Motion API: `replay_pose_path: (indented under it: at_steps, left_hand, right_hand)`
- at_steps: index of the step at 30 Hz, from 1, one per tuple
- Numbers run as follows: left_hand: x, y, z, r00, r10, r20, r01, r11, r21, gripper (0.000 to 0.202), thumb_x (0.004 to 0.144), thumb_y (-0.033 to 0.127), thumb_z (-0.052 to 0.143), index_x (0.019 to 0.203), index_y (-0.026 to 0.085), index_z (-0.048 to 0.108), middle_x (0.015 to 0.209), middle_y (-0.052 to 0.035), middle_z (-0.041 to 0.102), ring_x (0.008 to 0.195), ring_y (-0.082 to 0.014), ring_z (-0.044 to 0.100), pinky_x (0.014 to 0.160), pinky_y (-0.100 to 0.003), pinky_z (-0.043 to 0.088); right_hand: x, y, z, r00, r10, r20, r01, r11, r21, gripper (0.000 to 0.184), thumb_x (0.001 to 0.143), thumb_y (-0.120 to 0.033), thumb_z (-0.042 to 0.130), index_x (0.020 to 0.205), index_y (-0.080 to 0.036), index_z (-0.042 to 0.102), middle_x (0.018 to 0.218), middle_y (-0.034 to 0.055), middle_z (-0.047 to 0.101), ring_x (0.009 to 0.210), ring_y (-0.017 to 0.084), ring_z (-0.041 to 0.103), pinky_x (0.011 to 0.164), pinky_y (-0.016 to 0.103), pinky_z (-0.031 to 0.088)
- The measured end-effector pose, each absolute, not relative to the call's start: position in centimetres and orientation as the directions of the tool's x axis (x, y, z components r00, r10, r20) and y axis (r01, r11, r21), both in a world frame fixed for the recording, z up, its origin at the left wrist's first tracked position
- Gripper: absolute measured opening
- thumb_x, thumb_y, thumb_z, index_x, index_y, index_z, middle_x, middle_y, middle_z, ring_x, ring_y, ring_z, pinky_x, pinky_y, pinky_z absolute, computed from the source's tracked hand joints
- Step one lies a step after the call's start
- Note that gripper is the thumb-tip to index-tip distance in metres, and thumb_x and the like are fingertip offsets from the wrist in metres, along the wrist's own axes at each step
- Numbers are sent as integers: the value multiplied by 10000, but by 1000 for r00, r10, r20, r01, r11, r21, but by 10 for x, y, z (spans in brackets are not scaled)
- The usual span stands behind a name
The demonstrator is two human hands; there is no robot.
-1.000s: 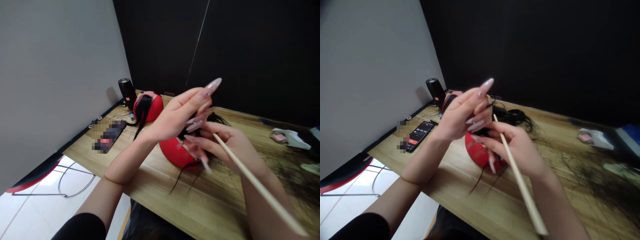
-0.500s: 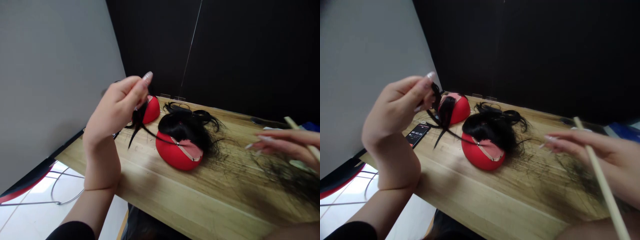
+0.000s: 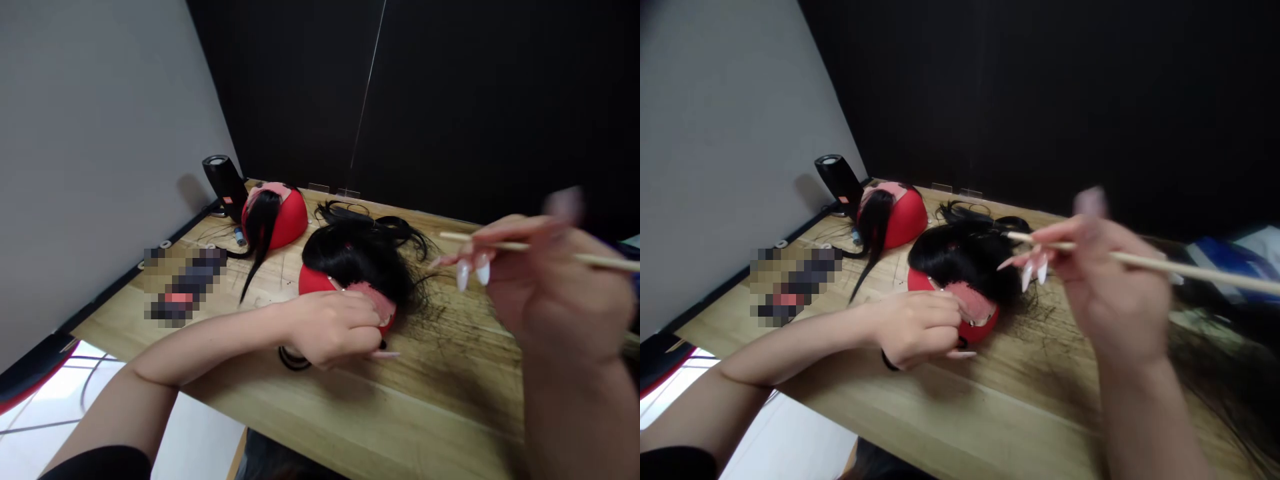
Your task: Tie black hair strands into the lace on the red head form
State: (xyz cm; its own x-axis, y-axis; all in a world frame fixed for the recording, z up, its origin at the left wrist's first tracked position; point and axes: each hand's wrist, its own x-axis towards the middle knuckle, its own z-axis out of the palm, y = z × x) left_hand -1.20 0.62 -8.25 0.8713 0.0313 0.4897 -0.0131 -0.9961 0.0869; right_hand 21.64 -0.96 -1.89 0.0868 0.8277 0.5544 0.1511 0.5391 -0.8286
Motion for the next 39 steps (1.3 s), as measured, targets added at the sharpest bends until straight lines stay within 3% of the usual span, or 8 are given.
replay_pose_path:
  at_steps: [2,5,8,14,17,23,29,39]
  left_hand:
    - [-12,15,-88,856,-30,517,-15,-999,-33,360,980,248,437,641,188,542,684,-47,603,703,-164,563,841,-309,550]
    - [-15,28,-89,832,-39,554,27,-993,-111,356,966,203,417,637,192,554,635,-26,581,644,-151,545,1005,-347,531]
    - [-19,37,-88,822,-18,570,48,-994,-101,348,943,195,427,607,205,515,581,-3,536,584,-140,519,1040,-356,531]
    - [-23,42,-91,722,11,692,-28,-999,45,333,964,188,432,634,189,477,598,7,523,609,-116,555,1002,-361,574]
    - [-23,43,-93,696,15,718,-25,-999,45,325,943,185,507,621,181,468,583,20,505,574,-100,515,1006,-364,576]
    - [-23,44,-100,717,-74,693,-63,-997,-42,362,948,155,470,587,167,495,556,18,460,561,-109,470,1069,-395,536]
    - [-23,44,-103,738,-79,670,-62,-997,-49,354,943,124,438,601,167,517,552,12,456,565,-125,480,1079,-402,525]
    - [-23,44,-108,687,-25,726,-12,-1000,-23,309,916,145,556,610,162,516,572,10,538,566,-104,527,1030,-375,561]
  right_hand:
    - [198,-13,-36,52,883,467,-69,470,-880,112,839,-301,697,757,-225,693,548,-23,521,486,133,550,505,305,510]
    - [178,-22,-65,129,903,409,-211,428,-879,190,890,-275,625,711,-218,651,485,-44,407,417,102,468,400,235,411]
    - [165,-26,-90,173,874,454,-243,484,-840,272,958,-286,515,713,-210,604,493,-47,390,426,94,456,430,229,419]
    - [165,-17,-124,88,781,618,-113,624,-773,198,1005,-226,417,872,-204,562,624,-52,486,477,66,489,608,285,524]
    - [173,-16,-137,39,740,672,40,671,-741,139,991,-200,442,937,-204,570,666,-34,508,569,93,538,684,322,529]
    - [182,-17,-142,90,750,655,222,626,-747,114,965,-176,482,926,-193,588,722,-1,553,607,103,537,566,255,430]
    - [182,-16,-129,-26,703,711,348,673,-653,116,884,-74,558,871,-185,591,740,2,595,669,111,574,618,251,460]
    - [181,-14,-131,-22,675,737,353,695,-626,161,838,-36,597,880,-189,620,757,11,636,686,124,613,627,260,503]
